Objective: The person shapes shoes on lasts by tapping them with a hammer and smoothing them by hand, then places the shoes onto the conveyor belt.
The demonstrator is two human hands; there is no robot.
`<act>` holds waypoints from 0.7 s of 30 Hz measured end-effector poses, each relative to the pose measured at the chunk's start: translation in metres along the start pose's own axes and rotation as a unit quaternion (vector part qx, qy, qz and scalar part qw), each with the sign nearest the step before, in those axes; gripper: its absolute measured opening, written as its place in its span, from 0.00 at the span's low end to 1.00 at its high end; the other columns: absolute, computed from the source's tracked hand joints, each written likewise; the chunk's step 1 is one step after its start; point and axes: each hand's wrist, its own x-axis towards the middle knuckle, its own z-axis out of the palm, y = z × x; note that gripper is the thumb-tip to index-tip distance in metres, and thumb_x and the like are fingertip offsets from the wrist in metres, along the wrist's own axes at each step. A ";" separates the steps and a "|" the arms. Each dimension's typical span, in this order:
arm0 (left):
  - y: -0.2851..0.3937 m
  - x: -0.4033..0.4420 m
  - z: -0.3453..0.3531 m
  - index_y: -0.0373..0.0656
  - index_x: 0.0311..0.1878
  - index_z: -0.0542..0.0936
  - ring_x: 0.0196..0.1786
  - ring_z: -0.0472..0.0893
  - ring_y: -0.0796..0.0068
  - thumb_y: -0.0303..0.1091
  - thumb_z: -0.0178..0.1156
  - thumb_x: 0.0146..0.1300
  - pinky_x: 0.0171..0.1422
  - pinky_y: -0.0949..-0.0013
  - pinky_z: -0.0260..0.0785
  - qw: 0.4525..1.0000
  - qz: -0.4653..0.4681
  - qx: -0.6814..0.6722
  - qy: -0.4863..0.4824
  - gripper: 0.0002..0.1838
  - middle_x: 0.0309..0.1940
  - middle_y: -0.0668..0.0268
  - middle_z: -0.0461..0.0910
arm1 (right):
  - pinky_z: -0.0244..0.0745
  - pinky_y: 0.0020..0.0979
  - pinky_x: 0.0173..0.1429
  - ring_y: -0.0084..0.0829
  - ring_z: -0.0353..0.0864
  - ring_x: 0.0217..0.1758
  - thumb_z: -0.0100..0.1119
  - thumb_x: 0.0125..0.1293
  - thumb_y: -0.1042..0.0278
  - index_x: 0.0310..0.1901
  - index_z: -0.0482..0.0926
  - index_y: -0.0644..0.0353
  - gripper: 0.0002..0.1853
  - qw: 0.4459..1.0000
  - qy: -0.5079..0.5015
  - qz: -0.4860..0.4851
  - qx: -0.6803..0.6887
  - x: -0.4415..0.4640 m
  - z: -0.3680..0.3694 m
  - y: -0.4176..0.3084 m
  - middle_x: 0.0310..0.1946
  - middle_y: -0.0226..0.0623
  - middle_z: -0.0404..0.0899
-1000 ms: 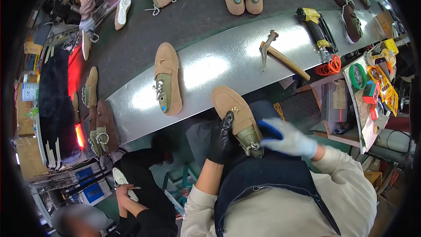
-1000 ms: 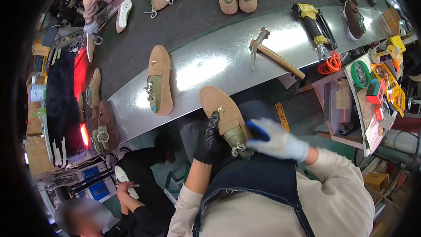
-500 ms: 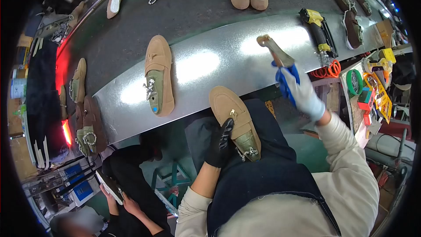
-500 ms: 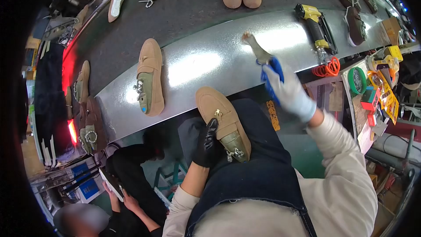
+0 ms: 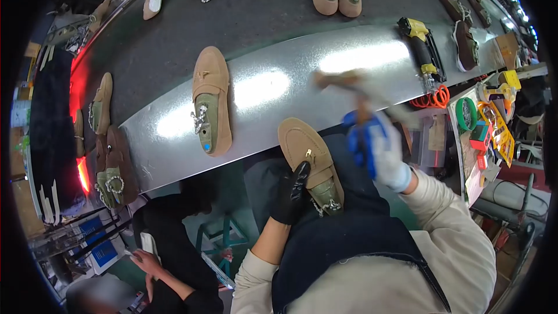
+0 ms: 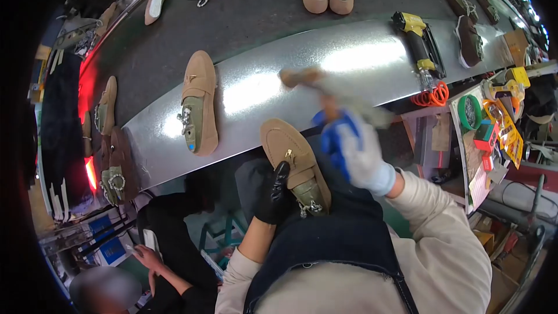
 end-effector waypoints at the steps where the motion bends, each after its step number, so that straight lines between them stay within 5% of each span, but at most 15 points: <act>1: -0.001 0.002 -0.001 0.29 0.65 0.79 0.55 0.85 0.70 0.38 0.59 0.80 0.61 0.68 0.77 1.000 0.001 0.014 0.004 0.22 0.59 0.54 0.85 | 0.66 0.28 0.28 0.23 0.66 0.20 0.46 0.80 0.66 0.57 0.79 0.62 0.15 0.998 0.045 -0.038 -0.026 -0.001 0.000 0.005 0.28 0.31 0.77; 4: -0.002 0.000 -0.002 0.29 0.63 0.81 0.53 0.86 0.71 0.39 0.59 0.80 0.59 0.68 0.78 0.999 -0.004 0.046 0.009 0.21 0.57 0.55 0.86 | 0.69 0.30 0.29 0.24 0.67 0.20 0.48 0.79 0.68 0.57 0.79 0.61 0.13 0.981 0.141 -0.108 -0.077 -0.008 -0.004 0.003 0.28 0.32 0.78; 9: 0.004 -0.001 0.004 0.30 0.64 0.81 0.56 0.85 0.70 0.40 0.58 0.81 0.61 0.69 0.77 0.996 -0.006 0.080 0.024 0.22 0.57 0.57 0.87 | 0.69 0.23 0.36 0.22 0.73 0.31 0.49 0.80 0.66 0.68 0.76 0.66 0.21 0.952 0.004 0.220 0.214 -0.001 -0.022 -0.033 0.35 0.34 0.81; 10: 0.002 -0.001 0.003 0.30 0.64 0.81 0.56 0.85 0.70 0.40 0.58 0.81 0.61 0.69 0.77 0.997 -0.004 0.076 0.026 0.22 0.57 0.57 0.87 | 0.69 0.23 0.36 0.22 0.73 0.31 0.49 0.80 0.66 0.68 0.76 0.66 0.21 0.952 -0.001 0.220 0.212 0.004 -0.021 -0.028 0.35 0.34 0.81; 16: 0.001 0.004 -0.006 0.37 0.73 0.75 0.64 0.82 0.65 0.43 0.56 0.82 0.73 0.61 0.72 0.970 -0.026 -0.218 -0.104 0.25 0.67 0.54 0.80 | 0.69 0.23 0.37 0.23 0.71 0.29 0.48 0.81 0.64 0.59 0.79 0.65 0.17 0.990 -0.089 0.094 0.062 0.035 -0.024 -0.011 0.31 0.32 0.81; 21: -0.020 0.020 -0.045 0.46 0.77 0.72 0.71 0.77 0.63 0.49 0.55 0.82 0.81 0.57 0.63 0.920 -0.090 -0.315 -0.216 0.28 0.73 0.60 0.76 | 0.78 0.38 0.46 0.39 0.81 0.35 0.55 0.79 0.61 0.57 0.79 0.62 0.15 0.935 -0.046 0.031 -0.351 0.080 -0.043 -0.011 0.37 0.39 0.82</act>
